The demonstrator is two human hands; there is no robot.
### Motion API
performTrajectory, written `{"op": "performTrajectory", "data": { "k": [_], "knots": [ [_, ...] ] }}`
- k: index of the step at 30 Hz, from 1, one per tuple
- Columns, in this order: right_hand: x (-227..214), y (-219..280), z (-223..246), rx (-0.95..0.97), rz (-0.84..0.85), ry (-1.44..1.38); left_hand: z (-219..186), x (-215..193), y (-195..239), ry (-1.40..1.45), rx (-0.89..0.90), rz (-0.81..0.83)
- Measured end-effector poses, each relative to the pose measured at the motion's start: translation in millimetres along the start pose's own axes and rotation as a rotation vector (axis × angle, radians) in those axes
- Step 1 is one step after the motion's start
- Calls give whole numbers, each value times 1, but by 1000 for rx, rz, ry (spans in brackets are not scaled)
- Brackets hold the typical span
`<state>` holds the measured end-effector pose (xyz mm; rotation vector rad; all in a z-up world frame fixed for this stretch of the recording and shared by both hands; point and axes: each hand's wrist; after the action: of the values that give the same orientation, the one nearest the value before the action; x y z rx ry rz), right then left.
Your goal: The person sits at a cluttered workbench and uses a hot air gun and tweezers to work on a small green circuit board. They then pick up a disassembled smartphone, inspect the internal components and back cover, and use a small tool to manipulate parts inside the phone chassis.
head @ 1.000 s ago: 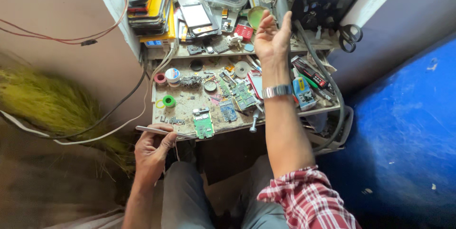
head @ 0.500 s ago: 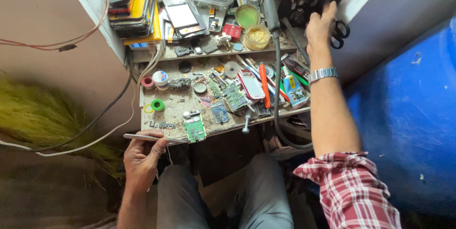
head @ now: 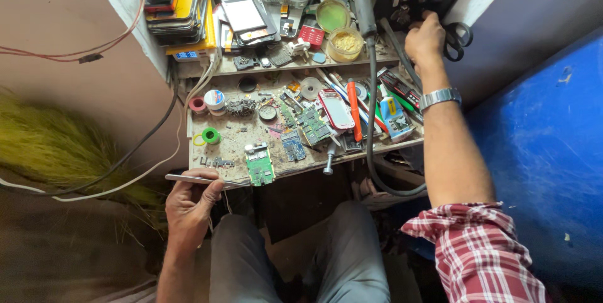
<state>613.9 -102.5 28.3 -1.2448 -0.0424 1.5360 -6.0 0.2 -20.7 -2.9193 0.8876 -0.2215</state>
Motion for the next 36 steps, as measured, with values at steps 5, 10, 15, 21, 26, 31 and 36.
{"op": "performTrajectory", "data": {
  "k": [5, 10, 15, 21, 26, 31, 36],
  "knots": [
    [-32, 17, 28, 21, -109, -458, -5, 3, -1, -2, -2, -2],
    [-98, 98, 116, -207, -5, -839, -13, 6, 0, 45, -23, -49],
    [-156, 260, 214, 80, 431, -778, -21, 3, 28, 145, 79, -201],
    [-117, 356, 265, 517, 795, -1016, -21, -10, 66, 139, -49, -274],
    [-74, 373, 261, 736, 773, -1217, 4, -23, 88, 58, -131, -217],
    [-59, 367, 263, 859, 786, -1261, 26, -34, 102, 53, -172, -191],
    [-60, 368, 269, 816, 744, -1275, 26, -36, 103, 56, -189, -188]
  ]
}}
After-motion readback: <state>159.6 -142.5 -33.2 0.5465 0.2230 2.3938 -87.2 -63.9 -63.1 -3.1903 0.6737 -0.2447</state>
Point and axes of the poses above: each hand's wrist, its own y-axis away from the middle knuckle, its own x-axis out of the palm, z = x × y, and after that the axes turned 5 degrees about -x, right-handed
